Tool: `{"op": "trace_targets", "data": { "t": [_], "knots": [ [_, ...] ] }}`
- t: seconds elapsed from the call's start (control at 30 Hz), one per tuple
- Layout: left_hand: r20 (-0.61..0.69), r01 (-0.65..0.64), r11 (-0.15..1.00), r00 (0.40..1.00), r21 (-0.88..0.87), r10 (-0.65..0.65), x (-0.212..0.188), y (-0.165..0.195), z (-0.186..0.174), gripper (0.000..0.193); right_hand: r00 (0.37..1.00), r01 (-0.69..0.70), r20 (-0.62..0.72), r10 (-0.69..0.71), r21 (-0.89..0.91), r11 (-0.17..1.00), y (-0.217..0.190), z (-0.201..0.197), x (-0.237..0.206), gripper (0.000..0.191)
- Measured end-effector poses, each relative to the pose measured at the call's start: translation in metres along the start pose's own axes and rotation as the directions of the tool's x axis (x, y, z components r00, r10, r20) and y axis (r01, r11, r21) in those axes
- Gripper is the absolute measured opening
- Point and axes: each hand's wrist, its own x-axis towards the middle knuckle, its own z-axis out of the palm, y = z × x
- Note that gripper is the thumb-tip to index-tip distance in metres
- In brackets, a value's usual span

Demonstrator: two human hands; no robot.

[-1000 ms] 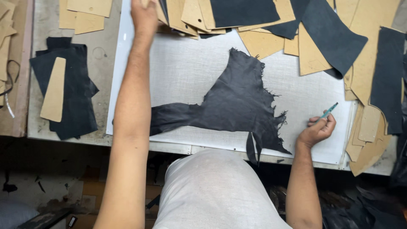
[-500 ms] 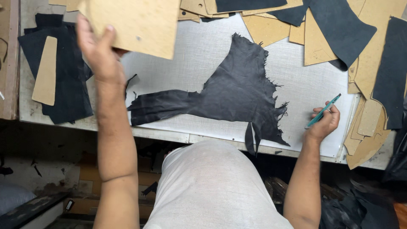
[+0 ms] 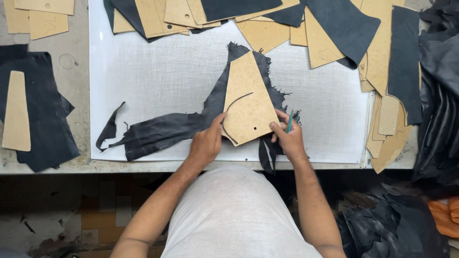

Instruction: The person places cardboard templates on black leather, traces outlines with a pen, and cuts the leather using a utility knife. The person repeatedly positions templates, marks, and cuts multiple leather pieces on a workbench.

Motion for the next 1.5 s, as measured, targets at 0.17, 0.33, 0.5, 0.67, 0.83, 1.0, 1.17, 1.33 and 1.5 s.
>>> {"op": "trace_targets", "data": {
  "t": [0.17,0.33,0.5,0.67,0.83,1.0,1.17,1.33,1.5],
  "knots": [
    [-0.228,-0.142,0.956,0.97,-0.255,0.083,-0.016,-0.012,-0.042,0.029,0.992,-0.065,-0.106,0.066,0.018,0.998,0.003,-0.004,0.003,0.045],
    [-0.343,-0.24,0.965,0.902,0.11,0.263,-0.005,0.013,-0.028,0.034,0.983,-0.147,-0.101,0.154,0.068,0.987,0.007,0.017,-0.003,0.043],
    [-0.384,-0.053,0.994,0.919,0.091,0.084,0.022,0.012,-0.013,0.034,0.996,-0.067,-0.058,0.064,-0.061,0.996,0.013,0.036,-0.021,0.035],
    [-0.27,0.012,0.997,0.963,0.074,0.009,0.036,0.006,-0.022,0.015,0.986,-0.068,-0.158,0.054,-0.086,0.994,0.014,0.035,-0.016,0.03],
    [0.223,0.003,0.999,0.975,0.049,-0.014,0.022,0.022,-0.055,0.018,0.974,0.064,-0.18,-0.138,-0.365,0.929,0.003,0.032,-0.016,0.032],
    [0.254,-0.173,0.97,0.959,0.173,0.125,0.012,0.036,-0.058,0.039,0.952,0.129,-0.171,-0.255,-0.529,0.839,-0.034,0.012,0.016,0.03],
    [0.06,-0.397,0.767,0.902,0.504,0.427,0.029,0.035,-0.007,0.083,0.858,0.487,0.193,-0.475,-0.6,0.635,-0.086,0.038,0.105,0.049],
    [-0.006,-0.386,0.803,0.9,0.454,0.436,0.018,0.009,0.006,0.085,0.922,0.376,0.286,-0.26,-0.819,0.433,-0.124,0.06,0.157,0.061],
    [-0.017,-0.387,0.827,0.902,0.408,0.431,0.014,-0.009,-0.002,0.083,0.905,0.377,0.268,-0.33,-0.864,0.334,-0.12,0.033,0.164,0.062]
  ]
}}
